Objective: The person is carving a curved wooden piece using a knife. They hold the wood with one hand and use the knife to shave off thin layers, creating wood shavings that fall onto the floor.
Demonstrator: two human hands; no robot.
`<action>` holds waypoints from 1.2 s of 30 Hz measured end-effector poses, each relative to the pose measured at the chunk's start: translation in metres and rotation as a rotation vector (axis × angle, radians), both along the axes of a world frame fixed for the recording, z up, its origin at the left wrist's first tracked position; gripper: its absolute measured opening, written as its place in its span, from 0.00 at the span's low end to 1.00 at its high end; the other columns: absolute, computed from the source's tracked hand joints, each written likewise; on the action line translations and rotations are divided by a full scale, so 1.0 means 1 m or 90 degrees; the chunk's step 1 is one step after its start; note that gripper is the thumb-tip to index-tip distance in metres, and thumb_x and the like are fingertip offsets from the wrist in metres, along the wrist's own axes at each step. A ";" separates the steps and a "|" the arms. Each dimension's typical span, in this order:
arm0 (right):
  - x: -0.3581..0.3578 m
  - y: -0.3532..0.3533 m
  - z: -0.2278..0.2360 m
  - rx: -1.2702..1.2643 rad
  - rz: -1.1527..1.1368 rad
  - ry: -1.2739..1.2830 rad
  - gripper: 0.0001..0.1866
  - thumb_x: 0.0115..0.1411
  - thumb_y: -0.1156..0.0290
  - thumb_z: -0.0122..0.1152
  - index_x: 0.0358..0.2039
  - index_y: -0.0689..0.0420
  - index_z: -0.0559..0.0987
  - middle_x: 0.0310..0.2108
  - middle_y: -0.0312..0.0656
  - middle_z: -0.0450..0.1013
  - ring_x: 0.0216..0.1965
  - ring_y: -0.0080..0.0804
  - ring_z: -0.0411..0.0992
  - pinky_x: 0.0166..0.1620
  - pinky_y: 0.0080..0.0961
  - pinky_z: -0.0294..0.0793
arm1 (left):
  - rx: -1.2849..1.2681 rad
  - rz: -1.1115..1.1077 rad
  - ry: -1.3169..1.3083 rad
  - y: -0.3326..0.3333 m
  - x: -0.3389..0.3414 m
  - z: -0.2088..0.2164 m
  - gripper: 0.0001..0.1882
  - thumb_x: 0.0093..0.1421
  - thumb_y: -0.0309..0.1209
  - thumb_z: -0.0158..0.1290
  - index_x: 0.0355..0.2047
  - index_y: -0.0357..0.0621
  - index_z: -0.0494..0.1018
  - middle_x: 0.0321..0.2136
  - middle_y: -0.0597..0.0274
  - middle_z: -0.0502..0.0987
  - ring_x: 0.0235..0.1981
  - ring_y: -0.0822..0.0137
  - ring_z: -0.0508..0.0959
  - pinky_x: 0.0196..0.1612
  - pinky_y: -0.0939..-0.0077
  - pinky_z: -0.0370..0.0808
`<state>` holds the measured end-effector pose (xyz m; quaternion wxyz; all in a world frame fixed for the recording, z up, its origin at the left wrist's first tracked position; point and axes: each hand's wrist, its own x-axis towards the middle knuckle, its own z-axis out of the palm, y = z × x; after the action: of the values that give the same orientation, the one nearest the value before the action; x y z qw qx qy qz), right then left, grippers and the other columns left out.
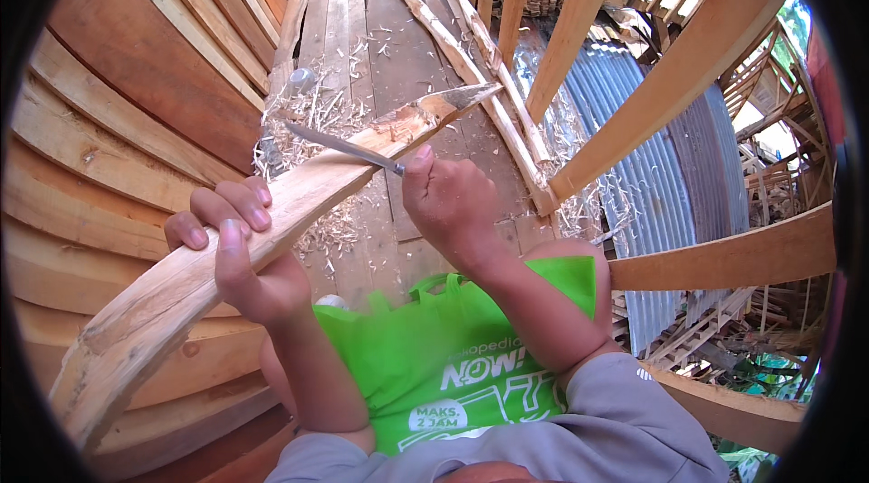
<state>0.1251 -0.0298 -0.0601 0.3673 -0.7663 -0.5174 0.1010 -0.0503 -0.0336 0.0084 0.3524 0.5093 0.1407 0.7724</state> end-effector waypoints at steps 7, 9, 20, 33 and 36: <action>0.037 0.023 -0.039 -0.007 -0.063 0.025 0.30 0.68 0.57 0.37 0.19 0.63 0.80 0.21 0.60 0.74 0.26 0.64 0.75 0.38 0.56 0.75 | -0.001 -0.002 0.008 0.000 0.003 0.001 0.11 0.56 0.24 0.46 0.35 0.54 0.57 0.25 0.68 0.59 0.31 0.71 0.66 0.46 0.66 0.65; 0.017 0.003 -0.002 -0.040 0.016 0.032 0.30 0.68 0.57 0.36 0.20 0.62 0.80 0.21 0.59 0.75 0.27 0.63 0.75 0.38 0.56 0.75 | 0.000 -0.001 0.007 0.001 -0.001 -0.001 0.11 0.56 0.24 0.46 0.35 0.54 0.57 0.25 0.68 0.59 0.31 0.71 0.66 0.46 0.66 0.65; 0.026 0.010 -0.013 -0.075 -0.033 0.107 0.28 0.69 0.56 0.35 0.30 0.62 0.81 0.30 0.61 0.77 0.36 0.64 0.75 0.43 0.55 0.74 | -0.043 0.037 -0.015 -0.002 0.005 0.001 0.13 0.55 0.23 0.46 0.37 0.53 0.56 0.25 0.67 0.60 0.30 0.71 0.66 0.45 0.65 0.66; -0.001 -0.006 0.004 0.005 0.088 0.038 0.29 0.68 0.59 0.37 0.20 0.63 0.79 0.19 0.60 0.73 0.25 0.63 0.74 0.35 0.56 0.74 | -0.050 0.059 -0.017 -0.002 0.001 0.000 0.13 0.55 0.24 0.47 0.37 0.51 0.55 0.25 0.66 0.60 0.30 0.71 0.66 0.45 0.64 0.67; 0.002 0.006 -0.026 0.054 0.052 0.044 0.30 0.68 0.58 0.37 0.18 0.64 0.79 0.19 0.60 0.73 0.25 0.63 0.74 0.35 0.55 0.75 | -0.040 0.044 -0.022 -0.001 0.006 0.000 0.14 0.55 0.24 0.47 0.37 0.52 0.55 0.25 0.66 0.60 0.30 0.71 0.66 0.45 0.64 0.67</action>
<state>0.1274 -0.0237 -0.0858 0.4129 -0.7240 -0.5392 0.1206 -0.0443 -0.0347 0.0087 0.3437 0.4796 0.1760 0.7880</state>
